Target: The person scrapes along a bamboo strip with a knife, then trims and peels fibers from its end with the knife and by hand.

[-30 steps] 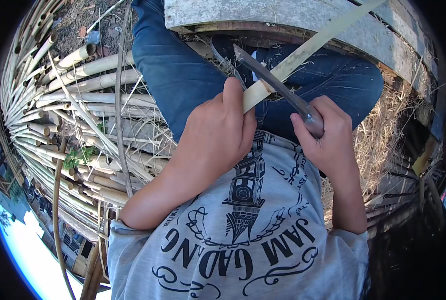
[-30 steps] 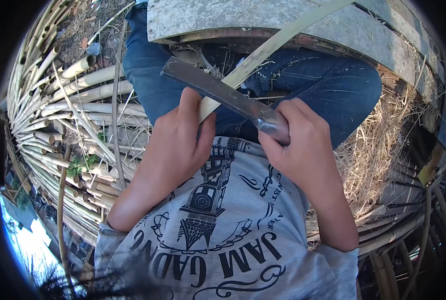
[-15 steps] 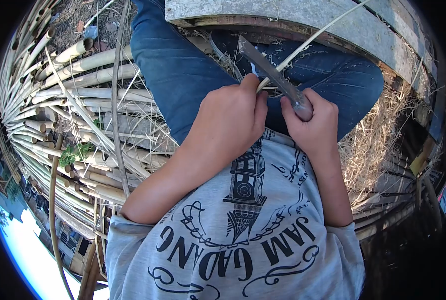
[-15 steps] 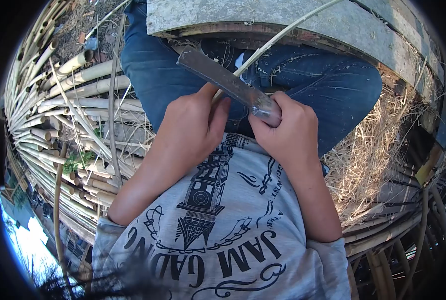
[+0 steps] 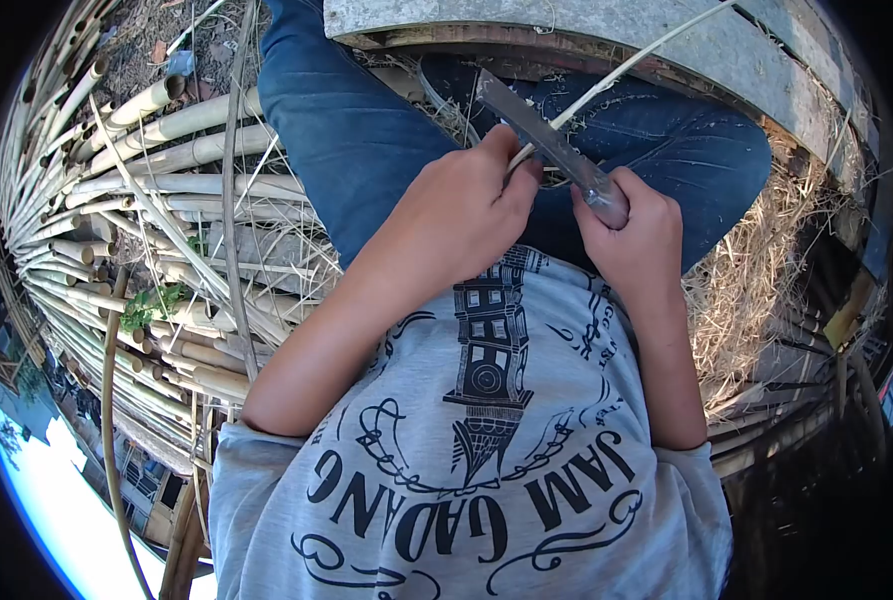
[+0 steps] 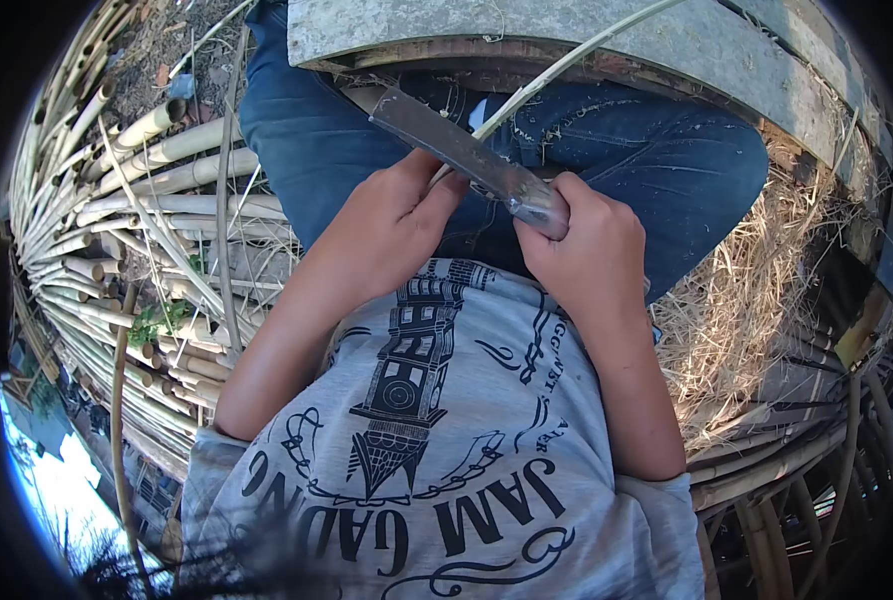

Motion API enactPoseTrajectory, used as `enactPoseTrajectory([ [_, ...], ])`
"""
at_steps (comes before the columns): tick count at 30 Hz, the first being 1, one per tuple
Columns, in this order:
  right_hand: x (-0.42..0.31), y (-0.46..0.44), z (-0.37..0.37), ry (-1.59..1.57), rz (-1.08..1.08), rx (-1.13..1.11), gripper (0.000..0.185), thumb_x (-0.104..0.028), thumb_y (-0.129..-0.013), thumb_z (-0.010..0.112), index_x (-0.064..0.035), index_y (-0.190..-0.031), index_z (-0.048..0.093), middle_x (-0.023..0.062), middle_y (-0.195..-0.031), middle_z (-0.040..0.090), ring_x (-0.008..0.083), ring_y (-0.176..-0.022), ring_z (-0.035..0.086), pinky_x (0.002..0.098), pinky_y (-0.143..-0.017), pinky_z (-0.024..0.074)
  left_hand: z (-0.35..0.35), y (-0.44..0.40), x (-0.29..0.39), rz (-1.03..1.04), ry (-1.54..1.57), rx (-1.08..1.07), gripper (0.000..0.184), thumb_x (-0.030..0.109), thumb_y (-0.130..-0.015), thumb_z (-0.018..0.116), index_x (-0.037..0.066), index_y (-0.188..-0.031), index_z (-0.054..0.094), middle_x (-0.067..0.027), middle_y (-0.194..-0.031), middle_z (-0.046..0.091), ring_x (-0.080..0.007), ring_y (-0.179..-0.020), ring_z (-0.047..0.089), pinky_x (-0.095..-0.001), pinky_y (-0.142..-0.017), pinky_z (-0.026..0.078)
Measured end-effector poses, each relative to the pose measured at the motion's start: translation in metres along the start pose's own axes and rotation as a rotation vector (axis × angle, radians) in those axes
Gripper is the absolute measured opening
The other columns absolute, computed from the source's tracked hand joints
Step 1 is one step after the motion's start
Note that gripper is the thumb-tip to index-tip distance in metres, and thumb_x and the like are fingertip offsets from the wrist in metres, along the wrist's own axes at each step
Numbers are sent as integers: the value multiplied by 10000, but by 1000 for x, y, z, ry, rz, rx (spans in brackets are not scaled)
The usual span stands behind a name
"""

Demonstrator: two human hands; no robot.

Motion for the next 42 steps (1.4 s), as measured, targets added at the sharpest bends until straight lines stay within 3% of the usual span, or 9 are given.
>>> enactPoseTrajectory([
  [3,0,1,3,8,2,-10,192,-195,-716,736,-49,-808,651,153,-655,637,363,-642,649,416,-593,510,1,-11,-10,48,109,-51,302,219,-960,429,-64,-889,511,-317,-880,638,-441,-901,632,-480,-780,489],
  [5,1,2,3,-35,-11,-34,203,-191,-712,737,-41,-819,650,162,-657,634,363,-641,647,417,-593,508,-4,-16,-13,-90,330,-307,325,288,-987,438,-23,-993,528,-87,-791,582,-189,-767,580,-325,-703,468],
  [8,2,1,3,-77,11,-27,199,-179,-728,737,-23,-808,644,163,-637,621,355,-606,638,394,-567,492,-1,-32,-35,-266,697,-651,283,289,-988,446,27,-943,543,-19,-739,501,-152,-724,544,-292,-693,470],
  [15,2,-3,-5,-209,82,-55,222,-163,-783,737,27,-770,623,124,-552,545,192,-470,522,316,-496,414,4,-61,-61,-197,1035,-1004,394,324,-1006,393,82,-704,466,-25,-673,476,-185,-717,558,-303,-684,490],
  [20,4,-2,-4,-258,89,-68,233,-161,-788,737,38,-776,618,101,-550,512,123,-490,447,298,-485,390,11,-75,-69,-332,1207,-1009,329,239,-949,444,54,-680,486,54,-496,324,-104,-424,374,-246,-438,340],
  [24,5,-3,-2,-233,125,-118,242,-175,-791,738,31,-772,611,106,-561,525,149,-483,461,302,-494,390,15,-82,-72,-407,1317,-1090,310,230,-948,488,44,-704,528,82,-503,295,-63,-422,308,-226,-428,291],
  [27,5,-4,0,-196,124,-94,235,-178,-789,720,23,-771,601,146,-587,569,248,-501,561,352,-526,438,25,-77,-68,-380,716,-697,301,232,-951,524,-13,-797,604,57,-517,384,-104,-437,375,-270,-449,337],
  [30,7,-10,6,-18,71,-53,210,-172,-783,697,13,-788,599,189,-657,621,366,-627,646,423,-594,492,36,-56,-54,95,118,-21,366,243,-941,540,-86,-805,623,-282,-669,615,-427,-599,626,-462,-611,511],
  [42,28,-16,-5,428,50,4,179,-146,-714,683,-33,-840,623,191,-755,673,394,-751,672,482,-680,536,39,-17,-22,138,-155,132,215,117,-916,531,-82,-868,596,-309,-698,592,-476,-706,607,-528,-648,484],
])
Point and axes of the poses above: each hand's wrist, its own y-axis away from the middle knuckle, its own z-axis out of the palm, x = y × z, the point moved 1 cm from there along -y, towards the middle knuckle
